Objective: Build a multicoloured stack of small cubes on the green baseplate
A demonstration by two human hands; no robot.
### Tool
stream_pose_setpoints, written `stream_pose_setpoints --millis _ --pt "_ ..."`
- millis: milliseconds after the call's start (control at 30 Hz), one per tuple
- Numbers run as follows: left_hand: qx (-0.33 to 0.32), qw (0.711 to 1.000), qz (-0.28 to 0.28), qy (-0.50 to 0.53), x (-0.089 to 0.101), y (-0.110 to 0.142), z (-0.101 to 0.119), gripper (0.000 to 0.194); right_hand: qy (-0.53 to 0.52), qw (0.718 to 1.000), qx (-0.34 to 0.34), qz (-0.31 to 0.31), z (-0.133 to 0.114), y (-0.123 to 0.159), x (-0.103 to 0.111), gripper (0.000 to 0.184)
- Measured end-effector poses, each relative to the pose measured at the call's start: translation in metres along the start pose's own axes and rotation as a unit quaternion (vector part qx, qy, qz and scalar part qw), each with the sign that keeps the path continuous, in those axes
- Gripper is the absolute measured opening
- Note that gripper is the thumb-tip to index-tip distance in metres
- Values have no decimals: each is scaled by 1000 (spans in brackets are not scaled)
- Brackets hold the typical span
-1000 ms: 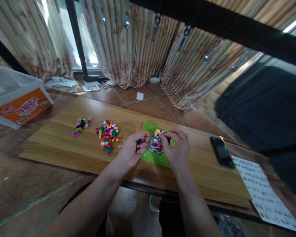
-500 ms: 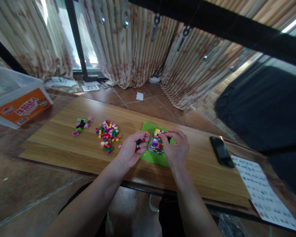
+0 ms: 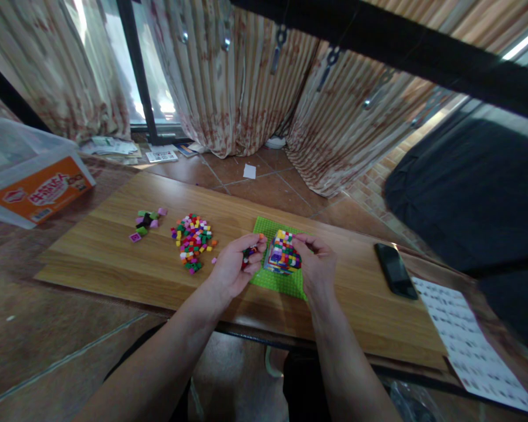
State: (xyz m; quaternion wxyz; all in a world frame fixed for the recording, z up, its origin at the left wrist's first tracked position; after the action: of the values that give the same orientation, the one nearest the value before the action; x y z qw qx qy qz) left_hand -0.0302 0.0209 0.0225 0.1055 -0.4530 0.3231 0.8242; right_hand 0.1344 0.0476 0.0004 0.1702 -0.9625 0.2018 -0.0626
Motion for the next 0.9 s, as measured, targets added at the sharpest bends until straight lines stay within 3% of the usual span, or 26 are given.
stream_pose_setpoints --millis 633,700,800,900 --pt "-10 1000 7 -19 2 -2 0 8 -15 1000 -11 -13 -1 0 -1 22" --pt "-18 999 1 -29 1 -2 -1 8 7 999 31 -1 -5 0 2 22" --pt "-25 998 -8 -51 -1 -1 -2 10 93 980 176 -2 -21 3 4 16" --pt "-24 997 -17 -68 -3 0 -4 13 143 948 272 -80 -39 11 -1 15"
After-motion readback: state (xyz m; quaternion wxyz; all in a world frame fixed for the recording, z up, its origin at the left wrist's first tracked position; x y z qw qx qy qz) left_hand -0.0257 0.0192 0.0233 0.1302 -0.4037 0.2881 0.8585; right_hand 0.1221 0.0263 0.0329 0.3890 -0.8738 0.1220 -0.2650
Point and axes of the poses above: each hand's wrist, its own y-axis away from the middle knuckle, its own x-axis out of the back of the hand, z = x × y, the point moved 2 cm from there along -y, towards the middle knuckle, and after that the axes turned 13 degrees about x, right-handed, at the moved point
